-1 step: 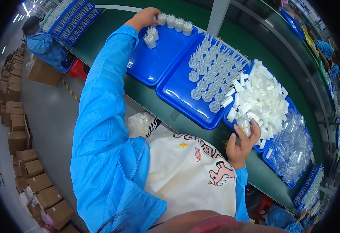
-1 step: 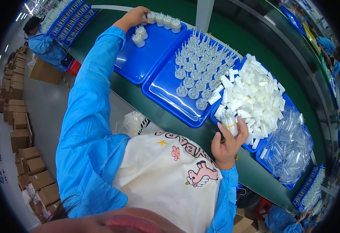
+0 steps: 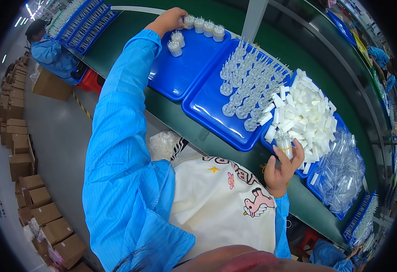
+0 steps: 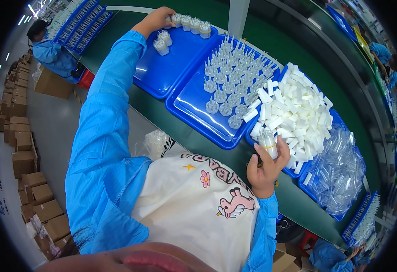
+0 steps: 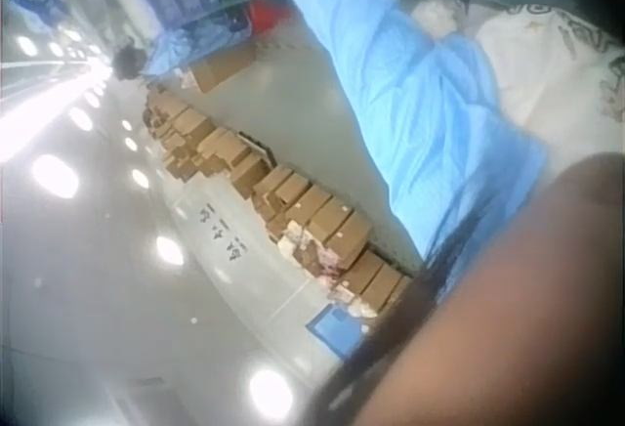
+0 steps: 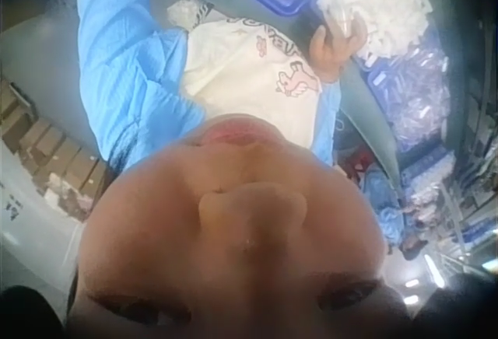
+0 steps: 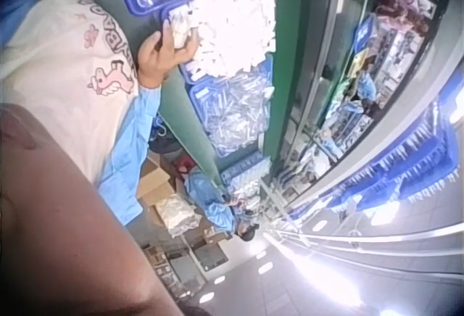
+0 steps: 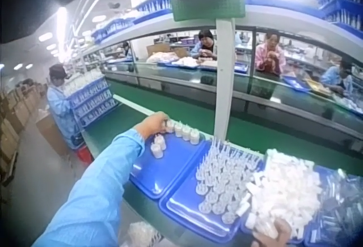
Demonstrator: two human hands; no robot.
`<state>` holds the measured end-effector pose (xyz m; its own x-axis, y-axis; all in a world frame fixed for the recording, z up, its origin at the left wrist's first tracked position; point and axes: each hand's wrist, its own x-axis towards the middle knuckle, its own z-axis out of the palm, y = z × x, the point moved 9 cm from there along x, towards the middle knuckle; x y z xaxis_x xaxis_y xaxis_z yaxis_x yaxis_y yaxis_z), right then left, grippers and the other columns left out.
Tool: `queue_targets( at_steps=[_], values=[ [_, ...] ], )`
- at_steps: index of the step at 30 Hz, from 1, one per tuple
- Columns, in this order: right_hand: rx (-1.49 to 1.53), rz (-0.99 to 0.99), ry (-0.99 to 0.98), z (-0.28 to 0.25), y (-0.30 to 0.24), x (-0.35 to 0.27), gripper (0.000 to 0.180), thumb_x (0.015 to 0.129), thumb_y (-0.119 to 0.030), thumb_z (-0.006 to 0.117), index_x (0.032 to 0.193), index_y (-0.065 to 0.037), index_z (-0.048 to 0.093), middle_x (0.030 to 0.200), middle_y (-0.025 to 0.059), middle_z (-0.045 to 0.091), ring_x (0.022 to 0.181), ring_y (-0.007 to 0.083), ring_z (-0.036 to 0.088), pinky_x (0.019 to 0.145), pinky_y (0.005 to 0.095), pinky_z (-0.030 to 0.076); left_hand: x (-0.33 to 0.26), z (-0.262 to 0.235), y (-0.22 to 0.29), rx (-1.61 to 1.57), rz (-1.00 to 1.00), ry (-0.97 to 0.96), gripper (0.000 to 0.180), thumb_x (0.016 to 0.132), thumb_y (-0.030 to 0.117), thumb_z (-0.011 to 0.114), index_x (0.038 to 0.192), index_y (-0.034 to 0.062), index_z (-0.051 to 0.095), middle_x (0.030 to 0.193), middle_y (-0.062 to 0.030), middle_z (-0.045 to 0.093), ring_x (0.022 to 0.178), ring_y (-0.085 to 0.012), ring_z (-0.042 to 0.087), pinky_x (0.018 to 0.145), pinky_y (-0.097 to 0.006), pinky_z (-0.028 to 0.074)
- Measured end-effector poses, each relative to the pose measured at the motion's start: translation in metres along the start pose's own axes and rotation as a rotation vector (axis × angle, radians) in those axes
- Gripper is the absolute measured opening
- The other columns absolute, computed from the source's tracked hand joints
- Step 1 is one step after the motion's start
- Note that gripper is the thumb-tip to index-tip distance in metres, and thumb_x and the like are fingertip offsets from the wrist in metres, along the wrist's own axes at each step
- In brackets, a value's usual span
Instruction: The person assembles small plastic cylinders by hand, securing them with rubber bands.
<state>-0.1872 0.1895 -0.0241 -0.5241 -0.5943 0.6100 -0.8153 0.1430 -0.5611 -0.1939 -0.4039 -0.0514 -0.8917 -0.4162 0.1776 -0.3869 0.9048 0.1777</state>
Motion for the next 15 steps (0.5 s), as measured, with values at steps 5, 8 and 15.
queue_targets(
  at_steps=[5,8,15],
  values=[
    [0.009,0.0,0.005,-0.001,0.001,0.002,0.026,0.079,-0.003,0.064,0.104,-0.005,0.071,0.14,0.0244,0.038,0.129,0.0404,0.043,0.104,0.0476,0.039,-0.001,-0.001,0.004,0.07,0.181,0.108,0.059,0.068,0.011,0.087,0.123,0.0097,0.064,0.12,-0.0152,0.063,0.113,-0.0337,0.06,0.097,-0.038,0.05],
    [0.009,0.015,-0.009,0.0,0.004,0.001,0.026,0.079,-0.003,0.064,0.104,-0.005,0.071,0.141,0.0244,0.037,0.128,0.0402,0.043,0.104,0.0474,0.039,0.0,-0.001,-0.003,0.05,0.152,0.062,0.069,0.068,0.015,0.087,0.132,0.014,0.059,0.131,-0.013,0.058,0.121,-0.0338,0.057,0.103,-0.041,0.047],
    [0.003,0.026,-0.004,-0.001,0.003,0.001,0.029,0.078,-0.002,0.063,0.106,-0.005,0.071,0.142,0.024,0.036,0.128,0.0396,0.044,0.104,0.0465,0.039,-0.001,-0.01,0.012,0.026,0.167,0.23,0.08,0.066,0.01,0.087,0.139,0.0201,0.053,0.133,-0.0119,0.057,0.124,-0.0338,0.054,0.101,-0.043,0.049]
  ],
)
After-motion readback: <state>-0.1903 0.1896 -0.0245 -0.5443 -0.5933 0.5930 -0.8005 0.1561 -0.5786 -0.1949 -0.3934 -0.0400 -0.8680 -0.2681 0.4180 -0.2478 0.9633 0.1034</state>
